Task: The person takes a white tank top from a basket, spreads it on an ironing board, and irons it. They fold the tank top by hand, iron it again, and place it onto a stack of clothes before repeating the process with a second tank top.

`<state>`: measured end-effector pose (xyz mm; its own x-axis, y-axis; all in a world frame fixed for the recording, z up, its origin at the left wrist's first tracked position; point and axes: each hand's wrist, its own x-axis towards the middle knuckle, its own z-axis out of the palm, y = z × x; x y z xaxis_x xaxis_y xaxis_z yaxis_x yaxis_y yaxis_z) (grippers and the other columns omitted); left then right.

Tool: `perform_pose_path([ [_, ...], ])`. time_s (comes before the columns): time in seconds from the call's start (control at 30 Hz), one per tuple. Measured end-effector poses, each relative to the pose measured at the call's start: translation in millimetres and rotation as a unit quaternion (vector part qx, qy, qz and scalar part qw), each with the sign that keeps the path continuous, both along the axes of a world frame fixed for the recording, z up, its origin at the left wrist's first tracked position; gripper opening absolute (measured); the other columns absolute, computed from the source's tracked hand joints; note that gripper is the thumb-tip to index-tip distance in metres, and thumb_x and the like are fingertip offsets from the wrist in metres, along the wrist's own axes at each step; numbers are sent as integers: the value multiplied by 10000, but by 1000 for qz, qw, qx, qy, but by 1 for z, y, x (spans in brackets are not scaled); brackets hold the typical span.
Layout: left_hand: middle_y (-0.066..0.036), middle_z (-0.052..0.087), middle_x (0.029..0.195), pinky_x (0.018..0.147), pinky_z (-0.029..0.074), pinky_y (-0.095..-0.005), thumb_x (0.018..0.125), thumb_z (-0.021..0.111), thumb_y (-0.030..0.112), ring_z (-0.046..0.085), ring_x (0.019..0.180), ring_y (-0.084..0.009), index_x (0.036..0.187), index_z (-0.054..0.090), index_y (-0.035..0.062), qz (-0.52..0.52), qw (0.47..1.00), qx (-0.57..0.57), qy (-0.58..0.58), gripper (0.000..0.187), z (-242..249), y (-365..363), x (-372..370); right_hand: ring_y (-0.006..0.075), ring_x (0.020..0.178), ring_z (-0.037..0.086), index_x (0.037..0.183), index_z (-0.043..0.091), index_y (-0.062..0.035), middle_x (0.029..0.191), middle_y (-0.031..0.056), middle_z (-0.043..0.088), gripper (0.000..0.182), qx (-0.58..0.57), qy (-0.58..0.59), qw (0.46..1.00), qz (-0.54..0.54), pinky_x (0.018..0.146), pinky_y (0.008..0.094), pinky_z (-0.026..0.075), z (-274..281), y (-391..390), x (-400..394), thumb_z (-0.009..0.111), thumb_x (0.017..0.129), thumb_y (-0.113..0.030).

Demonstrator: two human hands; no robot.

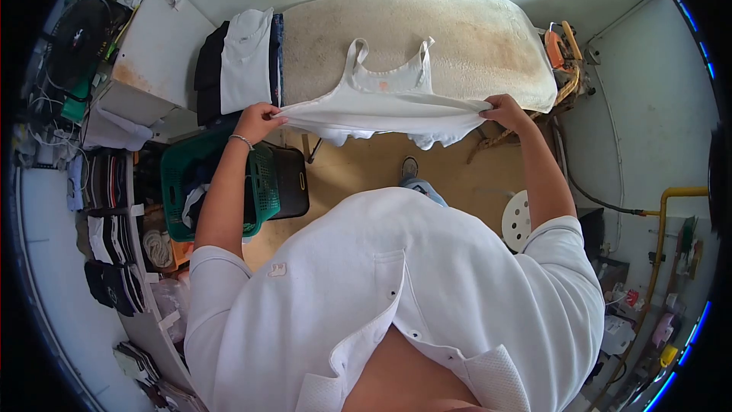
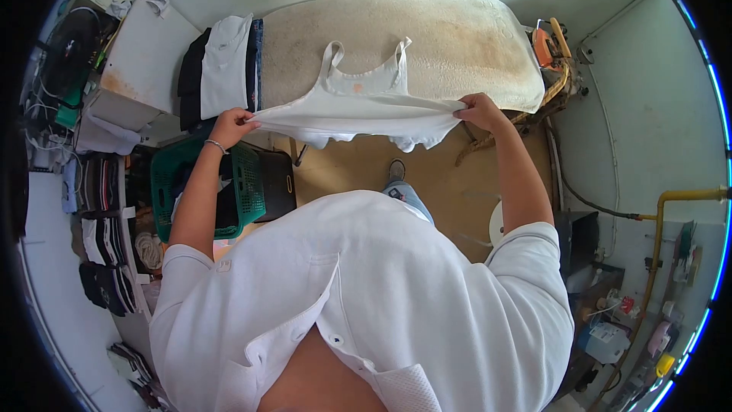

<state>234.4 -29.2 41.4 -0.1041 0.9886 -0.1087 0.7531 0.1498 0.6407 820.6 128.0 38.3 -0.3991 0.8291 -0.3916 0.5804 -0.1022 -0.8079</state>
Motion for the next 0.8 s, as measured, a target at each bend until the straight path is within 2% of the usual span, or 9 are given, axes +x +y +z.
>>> perform_pose_path([
  [0.03,-53,654,726,627,475,-253,733,821,271,563,630,-97,909,715,-6,-4,1000,-5,4,345,3,-2,-4,51,718,533,1009,702,1,780,-16,632,261,34,-90,994,47,639,230,440,7,-3,0,746,805,-157],
  [0.23,-37,643,737,615,464,-242,746,814,215,556,638,-86,907,717,-9,-23,1000,3,-15,293,18,-15,-30,48,662,519,945,719,-2,733,-28,617,234,30,-76,997,-3,607,241,434,20,-13,19,741,832,-206],
  [0.37,-38,635,736,615,463,-237,751,809,181,562,642,-82,885,714,-22,-47,998,17,-27,261,38,-23,-37,55,701,559,900,715,-5,738,-20,636,189,55,-100,993,2,644,246,469,44,-28,15,743,829,-178],
  [0.43,-42,636,737,616,464,-236,749,809,175,568,641,-84,877,713,-26,-52,998,16,-5,257,57,-25,-31,69,769,598,854,705,-7,772,-2,656,139,98,-58,993,30,710,242,498,47,-32,13,746,820,-135],
  [0.53,-50,642,745,618,467,-233,746,809,169,580,641,-89,868,711,-33,-59,998,14,31,255,75,-30,-24,80,808,615,850,690,-4,804,12,660,124,133,-78,984,89,761,241,508,61,-44,3,747,813,-108],
  [0.67,-61,652,763,631,482,-236,746,807,157,608,659,-97,878,709,-36,-68,994,17,80,253,81,-36,-29,76,803,608,847,667,-1,828,8,644,123,134,-85,985,64,741,238,500,51,-43,2,740,816,-95],
  [0.7,-61,652,763,631,482,-236,746,807,157,608,659,-97,878,709,-36,-67,994,17,80,253,80,-38,-34,73,769,603,838,653,-14,805,7,641,124,137,-51,989,36,697,234,490,49,-42,5,741,811,-97],
  [0.73,-60,657,781,637,486,-237,753,800,134,614,677,-97,884,707,-39,-62,997,20,45,237,78,-41,-40,70,734,598,828,639,-27,782,7,637,128,140,-16,990,8,653,231,480,47,-40,9,743,806,-98],
  [0.8,-59,662,798,642,490,-239,759,792,112,620,695,-97,890,705,-42,-58,998,21,11,220,77,-45,-51,67,729,590,837,622,-35,788,-3,624,127,146,6,989,4,653,228,476,48,-35,18,736,813,-86],
])
